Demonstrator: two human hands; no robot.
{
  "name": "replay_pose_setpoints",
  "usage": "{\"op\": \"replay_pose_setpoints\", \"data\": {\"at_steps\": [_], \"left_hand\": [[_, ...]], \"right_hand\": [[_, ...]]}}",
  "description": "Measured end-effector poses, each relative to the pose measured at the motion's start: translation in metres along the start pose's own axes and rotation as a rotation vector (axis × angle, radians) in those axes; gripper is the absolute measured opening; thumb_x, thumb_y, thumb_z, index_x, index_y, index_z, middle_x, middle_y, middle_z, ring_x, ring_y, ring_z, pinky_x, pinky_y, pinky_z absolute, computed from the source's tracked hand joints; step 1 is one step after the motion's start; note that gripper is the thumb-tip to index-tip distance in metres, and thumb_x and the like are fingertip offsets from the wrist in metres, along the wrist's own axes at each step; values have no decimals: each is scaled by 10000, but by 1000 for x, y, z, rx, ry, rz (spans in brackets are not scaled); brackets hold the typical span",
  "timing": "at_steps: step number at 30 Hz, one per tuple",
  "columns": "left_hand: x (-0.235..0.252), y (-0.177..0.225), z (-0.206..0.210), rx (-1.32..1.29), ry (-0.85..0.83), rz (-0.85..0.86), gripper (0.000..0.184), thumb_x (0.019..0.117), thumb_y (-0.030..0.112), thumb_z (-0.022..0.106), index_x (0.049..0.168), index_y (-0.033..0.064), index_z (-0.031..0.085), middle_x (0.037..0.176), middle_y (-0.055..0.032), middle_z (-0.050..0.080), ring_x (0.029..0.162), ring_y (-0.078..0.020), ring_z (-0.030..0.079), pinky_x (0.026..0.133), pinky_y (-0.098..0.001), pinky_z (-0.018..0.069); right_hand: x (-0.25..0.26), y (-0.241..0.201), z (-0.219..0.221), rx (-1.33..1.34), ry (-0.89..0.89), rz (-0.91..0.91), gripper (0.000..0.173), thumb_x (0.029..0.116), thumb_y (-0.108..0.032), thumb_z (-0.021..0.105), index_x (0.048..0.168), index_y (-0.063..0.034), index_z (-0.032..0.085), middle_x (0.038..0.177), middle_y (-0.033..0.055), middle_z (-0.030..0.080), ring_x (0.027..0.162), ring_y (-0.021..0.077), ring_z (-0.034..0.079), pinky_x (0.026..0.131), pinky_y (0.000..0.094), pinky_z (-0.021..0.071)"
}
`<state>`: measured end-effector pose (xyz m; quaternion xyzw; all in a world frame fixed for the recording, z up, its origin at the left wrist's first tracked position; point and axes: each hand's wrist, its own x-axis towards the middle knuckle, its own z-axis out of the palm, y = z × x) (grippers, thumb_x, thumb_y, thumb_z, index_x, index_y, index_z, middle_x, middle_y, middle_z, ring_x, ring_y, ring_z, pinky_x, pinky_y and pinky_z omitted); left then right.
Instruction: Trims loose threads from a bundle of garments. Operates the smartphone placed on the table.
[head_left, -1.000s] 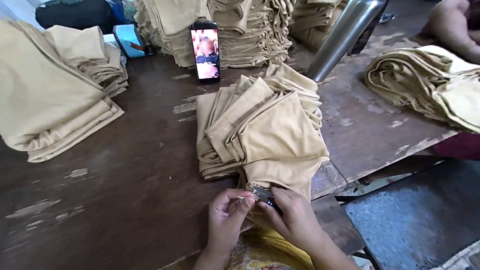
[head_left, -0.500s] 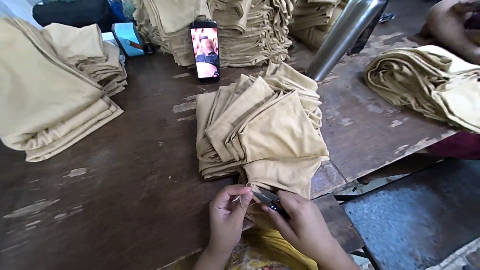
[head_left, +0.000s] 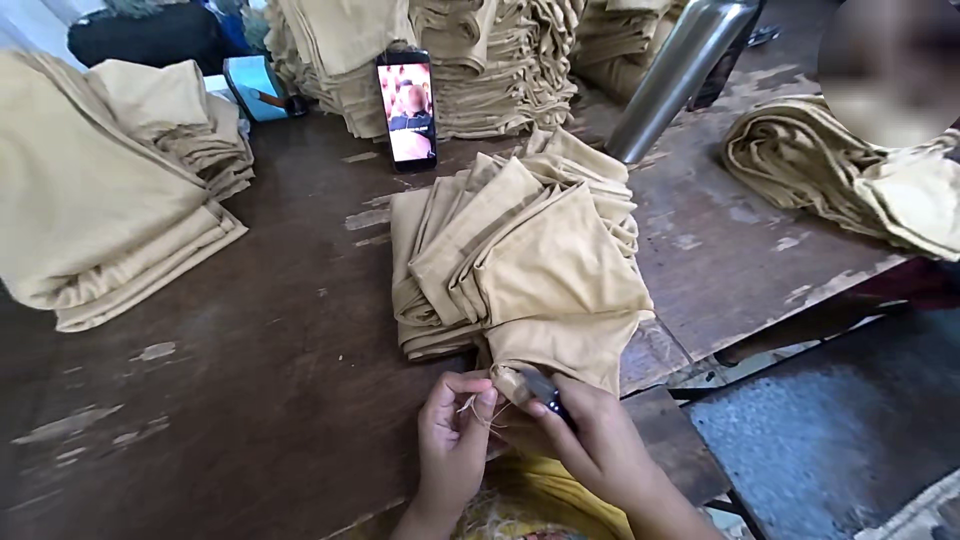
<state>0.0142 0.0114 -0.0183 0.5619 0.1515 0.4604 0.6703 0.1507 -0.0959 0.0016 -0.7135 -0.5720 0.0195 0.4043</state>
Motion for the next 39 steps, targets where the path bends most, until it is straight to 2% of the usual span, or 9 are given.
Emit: {"op": "replay_pose_setpoints", "data": {"at_steps": [3, 8, 13, 18, 26, 30, 33, 36, 39], "left_hand": [[0, 0, 0, -24, 12, -31, 70, 1025, 170, 607, 1085, 162, 641, 1065, 34, 725, 942, -78, 721, 862, -277, 614], [1, 1, 3, -37, 25, -45, 90, 1026, 167, 605, 1111, 148, 626, 1046, 38, 715, 928, -72, 717, 853, -273, 616], [1, 0, 3, 33, 12, 11, 77, 974, 126, 678, 1046, 152, 672, 1025, 56, 721, 947, -22, 688, 829, -198, 583], [2, 1, 3, 44, 18, -26, 73, 972, 108, 670, 1027, 154, 652, 1012, 66, 709, 934, -6, 677, 815, -180, 573], [4, 1, 2, 4, 46, -68, 75, 986, 106, 653, 1040, 149, 623, 1003, 67, 708, 934, -25, 686, 833, -225, 591], [3, 0, 2, 9, 32, -51, 54, 989, 122, 650, 1019, 160, 625, 1031, 51, 713, 940, -30, 686, 819, -215, 587], [4, 3, 3, 57, 30, -16, 70, 966, 119, 682, 1005, 173, 661, 1034, 66, 716, 891, -22, 692, 776, -201, 596], [7, 10, -2, 209, -24, 109, 100, 917, 56, 721, 988, 126, 717, 1015, 49, 721, 922, -18, 689, 798, -179, 590], [10, 16, -13, 486, -151, 250, 37, 884, 28, 725, 908, 48, 705, 967, -28, 733, 963, -53, 703, 850, -184, 589]], "right_hand": [[4, 3, -5, 240, 83, -5, 347, 1052, -356, 554, 904, -43, 541, 699, -15, 494, 606, -34, 446, 563, 111, 390], [14, 2, 8, 361, 198, -97, 193, 978, -169, 682, 1035, -39, 552, 1034, 82, 706, 825, 41, 659, 707, 157, 552], [20, -1, 14, 282, 224, -142, 159, 941, -142, 691, 984, -30, 587, 906, 69, 703, 765, 35, 624, 689, 143, 518], [17, -3, 9, 359, 111, -189, 108, 959, -98, 584, 1016, -30, 522, 966, 101, 638, 801, 56, 605, 710, 147, 510], [1, -11, -29, 878, -386, -380, 147, 1013, -133, 585, 915, -56, 506, 857, 123, 636, 785, 175, 645, 714, 293, 549], [7, 5, -34, 391, -86, -263, 219, 994, -240, 639, 889, -84, 527, 1134, 79, 628, 1062, 103, 623, 886, 228, 542], [14, 30, -24, 91, 52, -124, 203, 922, -201, 688, 926, -7, 628, 1124, 160, 655, 919, 99, 600, 780, 179, 498], [9, 40, -25, 217, 114, -120, 87, 900, -88, 591, 938, -23, 547, 1103, 115, 639, 852, 33, 575, 724, 128, 471], [-1, 38, -36, 320, 142, -149, 71, 939, -114, 542, 987, -118, 489, 1037, 11, 696, 918, 18, 666, 787, 157, 536]]}}
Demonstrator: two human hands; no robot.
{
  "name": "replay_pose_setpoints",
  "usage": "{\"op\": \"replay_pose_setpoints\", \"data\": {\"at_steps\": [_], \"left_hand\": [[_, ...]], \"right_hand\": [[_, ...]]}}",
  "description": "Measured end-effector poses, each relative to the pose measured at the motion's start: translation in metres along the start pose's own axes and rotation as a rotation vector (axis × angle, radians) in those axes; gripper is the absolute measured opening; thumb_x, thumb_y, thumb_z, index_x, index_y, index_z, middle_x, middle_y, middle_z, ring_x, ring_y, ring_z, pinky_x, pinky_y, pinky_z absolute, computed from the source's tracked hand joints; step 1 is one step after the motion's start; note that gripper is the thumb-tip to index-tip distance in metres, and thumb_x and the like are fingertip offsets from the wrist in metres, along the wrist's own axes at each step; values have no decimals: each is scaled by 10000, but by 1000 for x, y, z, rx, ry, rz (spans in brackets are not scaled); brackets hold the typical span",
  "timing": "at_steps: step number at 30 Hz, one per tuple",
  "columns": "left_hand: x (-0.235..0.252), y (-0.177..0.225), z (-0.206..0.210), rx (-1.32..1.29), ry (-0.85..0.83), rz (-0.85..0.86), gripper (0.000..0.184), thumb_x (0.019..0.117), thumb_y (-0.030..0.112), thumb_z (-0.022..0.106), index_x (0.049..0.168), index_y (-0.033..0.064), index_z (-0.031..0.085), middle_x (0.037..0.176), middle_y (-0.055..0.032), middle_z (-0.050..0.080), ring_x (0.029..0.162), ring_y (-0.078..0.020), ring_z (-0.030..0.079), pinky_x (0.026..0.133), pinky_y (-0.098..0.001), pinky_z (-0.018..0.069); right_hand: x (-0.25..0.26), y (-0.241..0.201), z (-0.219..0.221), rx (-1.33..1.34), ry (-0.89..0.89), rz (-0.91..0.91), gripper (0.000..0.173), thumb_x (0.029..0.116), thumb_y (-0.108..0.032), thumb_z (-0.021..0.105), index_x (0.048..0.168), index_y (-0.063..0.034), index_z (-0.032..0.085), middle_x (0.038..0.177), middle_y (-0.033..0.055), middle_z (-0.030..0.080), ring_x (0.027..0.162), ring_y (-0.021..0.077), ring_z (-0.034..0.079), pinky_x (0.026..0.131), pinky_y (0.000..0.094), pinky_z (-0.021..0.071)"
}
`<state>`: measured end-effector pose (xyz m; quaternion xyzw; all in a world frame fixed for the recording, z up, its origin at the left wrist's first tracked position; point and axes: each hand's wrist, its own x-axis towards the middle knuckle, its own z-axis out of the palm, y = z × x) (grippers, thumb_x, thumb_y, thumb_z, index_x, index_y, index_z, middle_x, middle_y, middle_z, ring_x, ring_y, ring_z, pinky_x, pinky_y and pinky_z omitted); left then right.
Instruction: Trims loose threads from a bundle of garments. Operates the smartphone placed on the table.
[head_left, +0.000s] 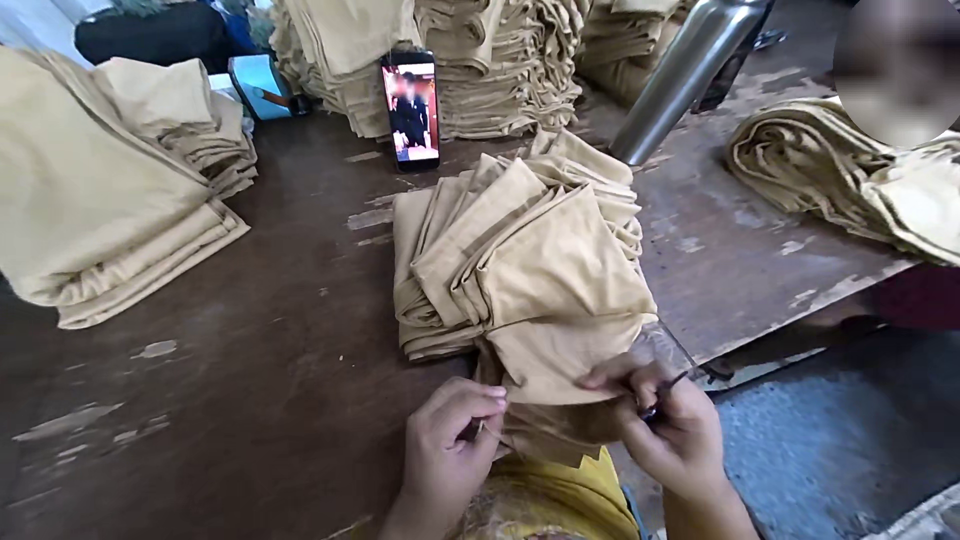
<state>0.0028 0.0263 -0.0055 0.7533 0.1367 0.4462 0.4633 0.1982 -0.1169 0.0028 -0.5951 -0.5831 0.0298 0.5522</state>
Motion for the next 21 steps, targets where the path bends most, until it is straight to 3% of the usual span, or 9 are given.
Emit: {"op": "replay_pose_setpoints", "data": {"at_steps": [2, 4, 6, 8, 12, 17, 19, 21], "left_hand": [[1, 3, -5, 78, -138, -47, 25, 886, 31, 703, 880, 28, 727, 956, -49, 751, 951, -49, 709, 862, -175, 578], [2, 3, -6, 71, -228, -118, 59, 918, 47, 668, 903, 23, 719, 959, -50, 755, 950, -44, 715, 881, -177, 574], [3, -1, -3, 49, -214, -140, 59, 940, 56, 646, 914, 26, 691, 964, -47, 742, 944, -46, 707, 869, -184, 576], [2, -2, 1, 40, -149, -128, 47, 961, 64, 641, 942, 31, 668, 975, -41, 720, 939, -44, 692, 844, -185, 579], [1, 1, 5, 202, -53, 47, 40, 948, 86, 654, 918, 66, 671, 915, -31, 717, 903, -60, 679, 824, -170, 560], [-2, -2, 0, 296, -90, 225, 81, 939, 99, 668, 864, 106, 697, 892, -12, 725, 875, -110, 666, 803, -208, 541], [-2, 1, -10, 94, -223, 181, 106, 973, 158, 667, 883, 109, 692, 853, 1, 704, 849, -82, 656, 790, -203, 542], [1, 13, -33, -101, -605, 26, 218, 989, 306, 668, 921, 115, 750, 841, 15, 730, 850, -57, 679, 811, -228, 555]], "right_hand": [[-3, 1, -1, -120, -71, 33, 81, 938, -135, 518, 960, -62, 547, 881, 47, 655, 771, 49, 615, 686, 176, 515], [-4, 3, 3, -262, -228, 102, 184, 956, -193, 511, 952, -32, 602, 811, 75, 597, 690, 113, 568, 618, 251, 501], [-5, 3, 12, -366, -330, 116, 365, 1023, -375, 521, 947, -33, 625, 839, 99, 589, 704, 182, 579, 624, 328, 522], [-7, 1, 18, -457, -359, 91, 550, 1046, -555, 436, 891, -58, 614, 871, 107, 591, 758, 225, 601, 647, 364, 530], [-6, -1, 25, -554, -380, 59, 629, 1053, -587, 362, 849, -60, 639, 909, 140, 653, 857, 299, 669, 699, 432, 568], [-6, 1, 32, -602, -356, 41, 615, 1082, -529, 302, 819, -96, 651, 864, 97, 646, 834, 286, 657, 667, 418, 551], [-6, 0, 31, -567, -354, 64, 602, 1086, -506, 315, 809, -93, 655, 862, 95, 648, 837, 281, 656, 667, 423, 550], [-5, -1, 24, -459, -365, 112, 617, 1087, -511, 309, 841, -67, 660, 893, 117, 659, 858, 275, 666, 693, 437, 562]]}}
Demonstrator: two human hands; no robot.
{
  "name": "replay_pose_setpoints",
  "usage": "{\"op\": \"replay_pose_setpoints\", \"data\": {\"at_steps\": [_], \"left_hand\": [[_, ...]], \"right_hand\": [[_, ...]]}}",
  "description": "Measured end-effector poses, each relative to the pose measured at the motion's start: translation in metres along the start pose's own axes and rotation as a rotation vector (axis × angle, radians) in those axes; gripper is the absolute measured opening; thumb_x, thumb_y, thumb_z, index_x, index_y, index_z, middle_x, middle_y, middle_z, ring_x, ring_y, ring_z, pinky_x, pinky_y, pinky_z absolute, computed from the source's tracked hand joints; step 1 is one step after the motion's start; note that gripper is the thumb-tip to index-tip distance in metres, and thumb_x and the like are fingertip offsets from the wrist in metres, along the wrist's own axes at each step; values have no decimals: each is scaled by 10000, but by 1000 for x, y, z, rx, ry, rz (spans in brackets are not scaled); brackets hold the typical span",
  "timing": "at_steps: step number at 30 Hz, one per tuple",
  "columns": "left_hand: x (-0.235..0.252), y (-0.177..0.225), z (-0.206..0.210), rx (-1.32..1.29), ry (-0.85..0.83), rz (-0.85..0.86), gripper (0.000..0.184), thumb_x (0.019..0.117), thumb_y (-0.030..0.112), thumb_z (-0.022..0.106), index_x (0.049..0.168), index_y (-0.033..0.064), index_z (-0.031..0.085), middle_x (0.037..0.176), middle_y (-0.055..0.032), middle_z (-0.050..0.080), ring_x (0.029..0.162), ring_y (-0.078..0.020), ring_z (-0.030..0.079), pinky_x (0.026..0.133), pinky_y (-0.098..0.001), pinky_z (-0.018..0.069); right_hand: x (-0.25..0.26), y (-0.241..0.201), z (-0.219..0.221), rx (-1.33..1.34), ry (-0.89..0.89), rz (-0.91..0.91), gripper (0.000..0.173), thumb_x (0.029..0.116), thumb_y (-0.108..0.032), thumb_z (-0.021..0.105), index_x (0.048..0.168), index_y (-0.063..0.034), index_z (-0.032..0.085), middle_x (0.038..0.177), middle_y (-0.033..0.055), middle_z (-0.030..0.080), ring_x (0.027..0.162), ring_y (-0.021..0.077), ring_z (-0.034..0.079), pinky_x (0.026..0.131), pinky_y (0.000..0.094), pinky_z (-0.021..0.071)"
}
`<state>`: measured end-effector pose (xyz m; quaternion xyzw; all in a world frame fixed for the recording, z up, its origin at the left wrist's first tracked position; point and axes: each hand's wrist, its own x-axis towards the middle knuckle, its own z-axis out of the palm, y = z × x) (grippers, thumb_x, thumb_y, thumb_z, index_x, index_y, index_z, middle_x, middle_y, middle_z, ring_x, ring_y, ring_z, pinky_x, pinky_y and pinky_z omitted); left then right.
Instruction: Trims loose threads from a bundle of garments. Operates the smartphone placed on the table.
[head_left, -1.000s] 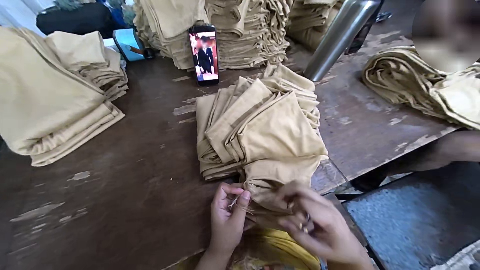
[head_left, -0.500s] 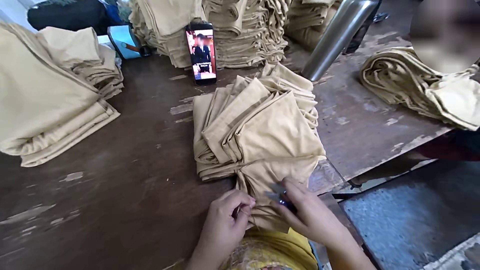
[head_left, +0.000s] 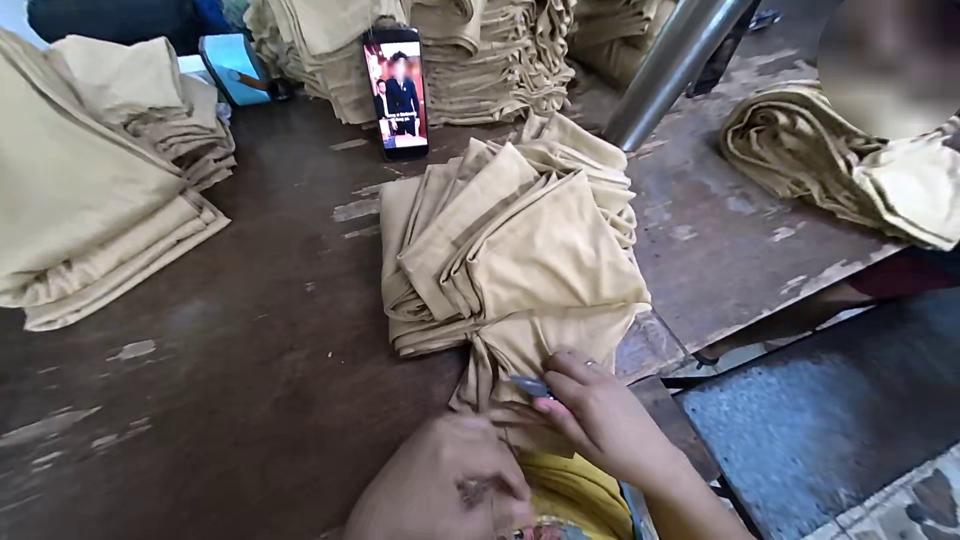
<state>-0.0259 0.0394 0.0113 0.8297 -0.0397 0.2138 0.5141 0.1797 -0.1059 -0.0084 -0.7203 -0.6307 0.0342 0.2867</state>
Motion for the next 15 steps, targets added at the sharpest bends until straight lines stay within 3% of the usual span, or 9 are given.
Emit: {"op": "replay_pose_setpoints", "data": {"at_steps": [2, 3, 6, 8, 10, 11, 13, 15], "left_hand": [[-5, 15, -20, -2, -328, -135, 236, 962, 264, 679, 1106, 100, 768, 970, -32, 767, 932, -126, 723, 869, -314, 580], [-6, 21, -22, 84, -319, -167, 203, 964, 222, 667, 1090, 99, 768, 961, -38, 767, 920, -152, 725, 855, -339, 581], [1, 21, -13, 354, 35, -211, 178, 944, 284, 684, 943, 118, 752, 844, 24, 733, 811, -64, 687, 772, -220, 566], [14, 12, 0, 437, 219, -232, 280, 933, 383, 701, 1029, 126, 755, 918, 30, 742, 906, -70, 678, 833, -224, 552], [26, 0, 15, 528, 265, -276, 373, 1000, 362, 599, 1256, 120, 722, 1091, -7, 757, 1078, -193, 665, 936, -368, 528], [30, -6, 22, 552, 265, -310, 382, 1014, 303, 568, 1325, 118, 691, 1113, -13, 757, 1108, -243, 660, 942, -439, 515], [34, -14, 28, 543, 312, -346, 368, 972, 225, 626, 1318, 119, 695, 1031, 17, 770, 1038, -232, 676, 914, -459, 515], [32, -15, 27, 490, 383, -352, 338, 922, 230, 701, 1243, 126, 727, 928, 74, 764, 928, -136, 674, 892, -372, 515]], "right_hand": [[-3, 6, -11, 134, -26, 39, 639, 1086, -546, 285, 884, -48, 630, 895, 111, 614, 821, 216, 622, 688, 387, 541], [-4, 10, -16, 187, -27, 51, 634, 1083, -561, 291, 887, -48, 608, 876, 93, 580, 773, 172, 583, 648, 339, 514], [-7, 19, -21, 265, -13, 62, 577, 1075, -558, 363, 869, -62, 575, 843, 50, 530, 711, 86, 512, 605, 247, 452], [-7, 21, -20, 272, -2, 53, 565, 1075, -550, 376, 853, -66, 564, 825, 40, 513, 700, 71, 495, 599, 226, 435], [-7, 21, -19, 270, 5, 52, 562, 1076, -546, 378, 843, -65, 555, 813, 35, 503, 694, 65, 486, 596, 216, 424], [-7, 22, -19, 271, 7, 54, 559, 1076, -543, 380, 842, -66, 554, 810, 32, 499, 690, 60, 481, 594, 212, 419], [-8, 24, -17, 283, 13, 55, 543, 1077, -530, 385, 853, -64, 550, 813, 24, 498, 682, 41, 469, 589, 195, 407], [-8, 26, -17, 306, 19, 57, 530, 1080, -518, 390, 867, -60, 549, 822, 21, 501, 684, 24, 466, 592, 178, 402]]}}
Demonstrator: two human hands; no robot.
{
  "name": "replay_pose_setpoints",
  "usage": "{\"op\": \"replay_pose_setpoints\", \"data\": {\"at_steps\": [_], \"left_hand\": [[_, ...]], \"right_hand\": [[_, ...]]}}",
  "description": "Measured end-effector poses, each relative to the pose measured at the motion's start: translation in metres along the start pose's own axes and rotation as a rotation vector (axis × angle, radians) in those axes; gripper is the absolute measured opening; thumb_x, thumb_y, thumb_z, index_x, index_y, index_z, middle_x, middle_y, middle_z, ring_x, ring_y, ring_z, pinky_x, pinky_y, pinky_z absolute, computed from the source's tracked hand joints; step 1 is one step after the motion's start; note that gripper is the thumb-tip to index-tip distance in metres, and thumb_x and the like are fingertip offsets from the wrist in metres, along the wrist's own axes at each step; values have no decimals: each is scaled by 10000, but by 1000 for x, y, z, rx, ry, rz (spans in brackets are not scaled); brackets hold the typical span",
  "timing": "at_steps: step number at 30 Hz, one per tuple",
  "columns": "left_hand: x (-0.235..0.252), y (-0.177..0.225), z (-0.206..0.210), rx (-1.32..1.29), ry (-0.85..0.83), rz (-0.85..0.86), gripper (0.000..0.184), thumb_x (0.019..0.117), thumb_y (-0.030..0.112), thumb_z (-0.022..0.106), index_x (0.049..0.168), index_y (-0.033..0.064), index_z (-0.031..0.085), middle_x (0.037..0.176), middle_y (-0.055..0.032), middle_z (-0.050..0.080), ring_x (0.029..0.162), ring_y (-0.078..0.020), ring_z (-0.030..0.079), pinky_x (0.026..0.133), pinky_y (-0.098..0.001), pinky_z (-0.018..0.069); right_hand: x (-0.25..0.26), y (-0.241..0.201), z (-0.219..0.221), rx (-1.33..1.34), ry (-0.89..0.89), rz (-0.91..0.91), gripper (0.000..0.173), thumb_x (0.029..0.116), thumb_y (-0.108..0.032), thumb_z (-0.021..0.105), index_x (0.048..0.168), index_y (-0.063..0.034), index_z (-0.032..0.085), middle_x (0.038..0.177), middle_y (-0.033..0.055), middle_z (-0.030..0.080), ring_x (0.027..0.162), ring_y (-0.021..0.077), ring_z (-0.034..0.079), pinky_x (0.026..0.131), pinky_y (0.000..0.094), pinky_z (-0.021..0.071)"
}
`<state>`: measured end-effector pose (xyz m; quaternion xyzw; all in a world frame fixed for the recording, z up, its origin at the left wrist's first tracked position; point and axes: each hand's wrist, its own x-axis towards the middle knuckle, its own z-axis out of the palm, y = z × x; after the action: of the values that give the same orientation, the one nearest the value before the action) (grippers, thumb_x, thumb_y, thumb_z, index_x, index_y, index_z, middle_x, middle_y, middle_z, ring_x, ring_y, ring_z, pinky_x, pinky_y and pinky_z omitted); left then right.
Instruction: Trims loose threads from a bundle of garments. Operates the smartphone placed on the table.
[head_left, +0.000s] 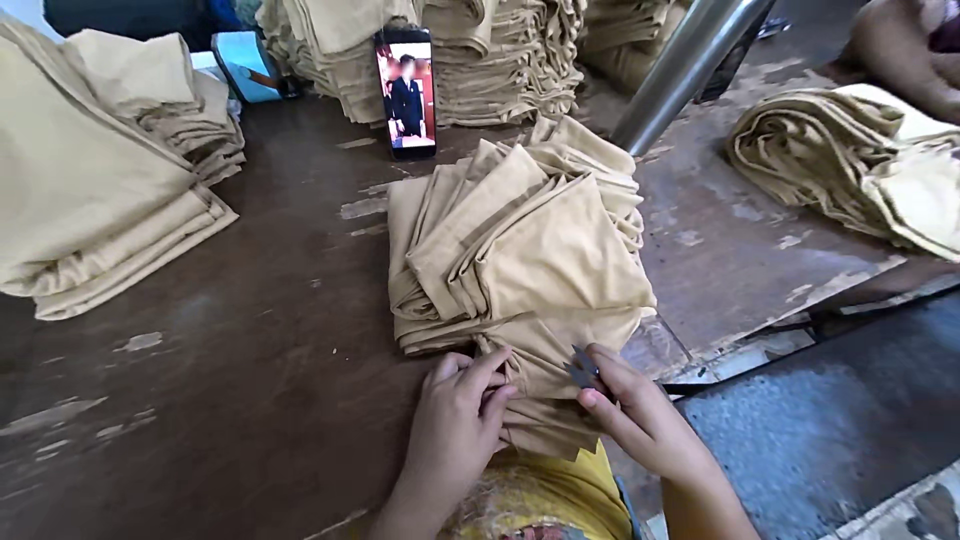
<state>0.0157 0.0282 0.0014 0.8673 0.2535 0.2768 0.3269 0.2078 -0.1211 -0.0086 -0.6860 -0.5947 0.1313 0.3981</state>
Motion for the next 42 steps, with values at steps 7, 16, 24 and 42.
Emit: {"op": "replay_pose_setpoints", "data": {"at_steps": [7, 16, 24, 42], "left_hand": [[-15, -12, -73, -249, -466, 236, 257, 1030, 315, 580, 1054, 149, 774, 855, 25, 739, 791, -58, 665, 768, -252, 541], [0, 20, -16, 3, -13, 173, 360, 899, 282, 727, 1218, 115, 729, 910, -28, 705, 850, -165, 658, 761, -322, 557], [28, 16, -20, -625, 26, 22, 359, 996, -45, 406, 1249, -73, 660, 1238, -102, 707, 1028, -35, 688, 893, -210, 571], [-13, 4, 8, 82, -106, 247, 186, 934, 370, 693, 949, 216, 797, 969, 55, 743, 1022, -168, 674, 862, -393, 527]], "right_hand": [[1, 4, 0, 79, 30, -20, 520, 1082, -506, 408, 880, -49, 552, 831, 19, 510, 733, 6, 482, 650, 158, 418], [8, -25, 7, 282, 96, -199, 355, 981, -365, 678, 957, -38, 541, 915, 39, 534, 816, -2, 517, 726, 124, 449], [5, -14, -27, -67, 507, -117, 286, 917, -289, 669, 1070, -78, 554, 1072, 20, 624, 914, -15, 588, 770, 130, 495], [-11, 0, 10, 154, -55, -137, 165, 922, -186, 661, 936, -40, 585, 801, 51, 602, 717, 53, 548, 667, 181, 473]]}}
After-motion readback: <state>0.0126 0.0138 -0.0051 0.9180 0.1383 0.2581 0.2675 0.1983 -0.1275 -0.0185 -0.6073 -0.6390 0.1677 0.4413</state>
